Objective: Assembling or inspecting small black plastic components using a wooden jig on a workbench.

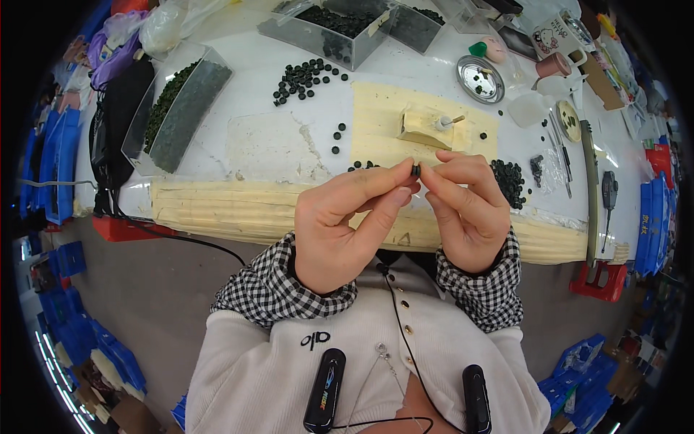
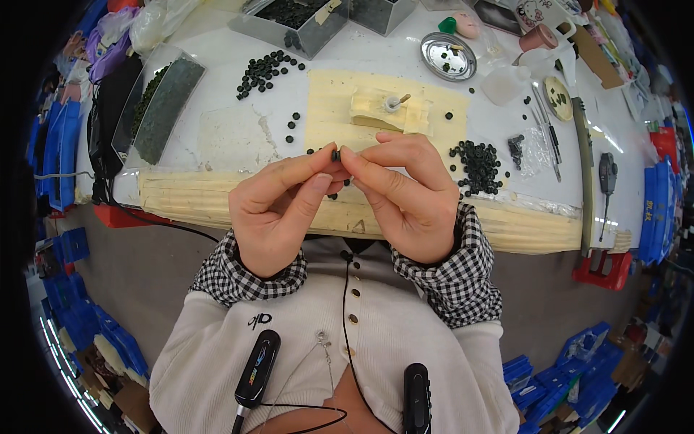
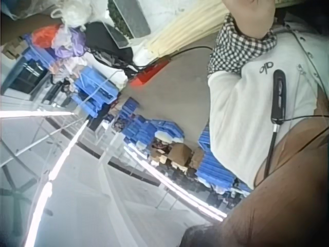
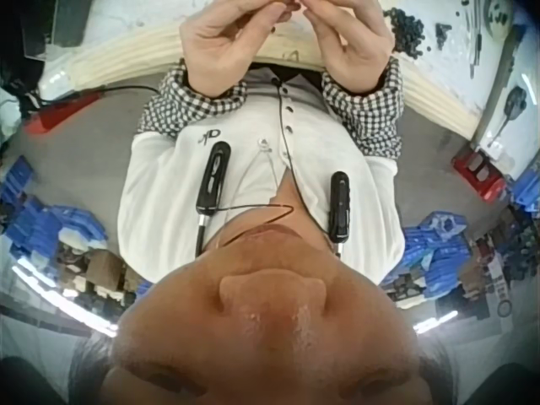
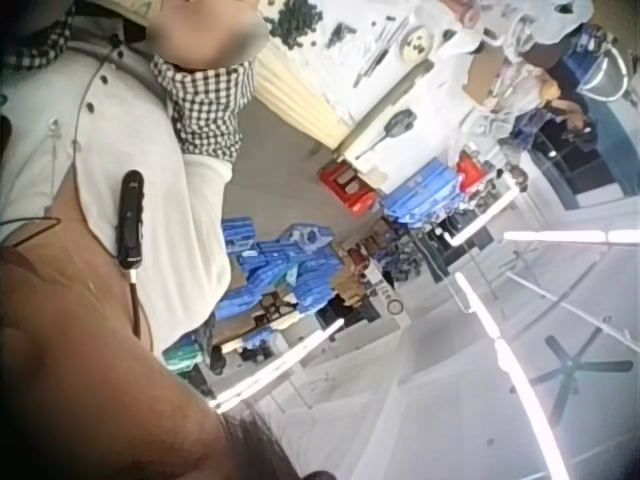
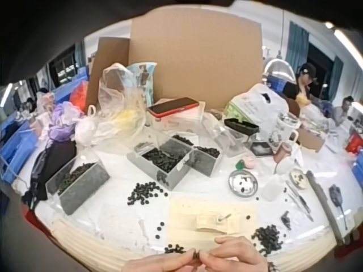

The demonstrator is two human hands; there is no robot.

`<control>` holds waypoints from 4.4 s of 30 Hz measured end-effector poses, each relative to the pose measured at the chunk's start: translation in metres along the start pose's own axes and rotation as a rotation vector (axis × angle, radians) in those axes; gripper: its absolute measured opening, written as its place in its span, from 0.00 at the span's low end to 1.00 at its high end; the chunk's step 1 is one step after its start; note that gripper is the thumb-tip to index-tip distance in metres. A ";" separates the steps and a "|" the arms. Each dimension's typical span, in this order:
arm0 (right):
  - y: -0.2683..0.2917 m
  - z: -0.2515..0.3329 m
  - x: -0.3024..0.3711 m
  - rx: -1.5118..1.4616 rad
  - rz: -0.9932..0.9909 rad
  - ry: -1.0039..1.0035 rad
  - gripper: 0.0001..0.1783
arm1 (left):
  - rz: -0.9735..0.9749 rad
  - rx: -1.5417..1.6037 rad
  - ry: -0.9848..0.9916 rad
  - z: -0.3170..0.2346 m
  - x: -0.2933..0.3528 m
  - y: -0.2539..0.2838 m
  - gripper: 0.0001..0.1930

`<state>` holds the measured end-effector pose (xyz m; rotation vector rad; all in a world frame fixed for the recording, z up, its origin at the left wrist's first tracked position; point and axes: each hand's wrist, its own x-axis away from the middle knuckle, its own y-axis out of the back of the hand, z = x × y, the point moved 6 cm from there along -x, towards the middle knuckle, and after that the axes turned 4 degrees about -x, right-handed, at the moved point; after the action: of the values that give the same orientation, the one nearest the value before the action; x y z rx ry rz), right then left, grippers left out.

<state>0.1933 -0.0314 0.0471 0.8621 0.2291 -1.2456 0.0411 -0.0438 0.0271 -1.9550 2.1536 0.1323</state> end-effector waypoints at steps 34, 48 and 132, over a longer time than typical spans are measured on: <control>-0.017 -0.015 0.011 0.313 0.083 -0.144 0.13 | 0.024 -0.941 -0.194 0.008 -0.019 0.034 0.09; -0.018 -0.011 0.013 0.302 0.030 -0.163 0.08 | -0.094 -1.022 -0.198 0.007 -0.032 0.044 0.09; 0.002 -0.013 0.013 -0.255 -0.227 -0.308 0.08 | 0.102 0.503 0.422 0.039 0.001 -0.011 0.12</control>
<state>0.2034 -0.0316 0.0314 0.4249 0.2365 -1.5044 0.0560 -0.0375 -0.0097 -1.6812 2.2307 -0.7923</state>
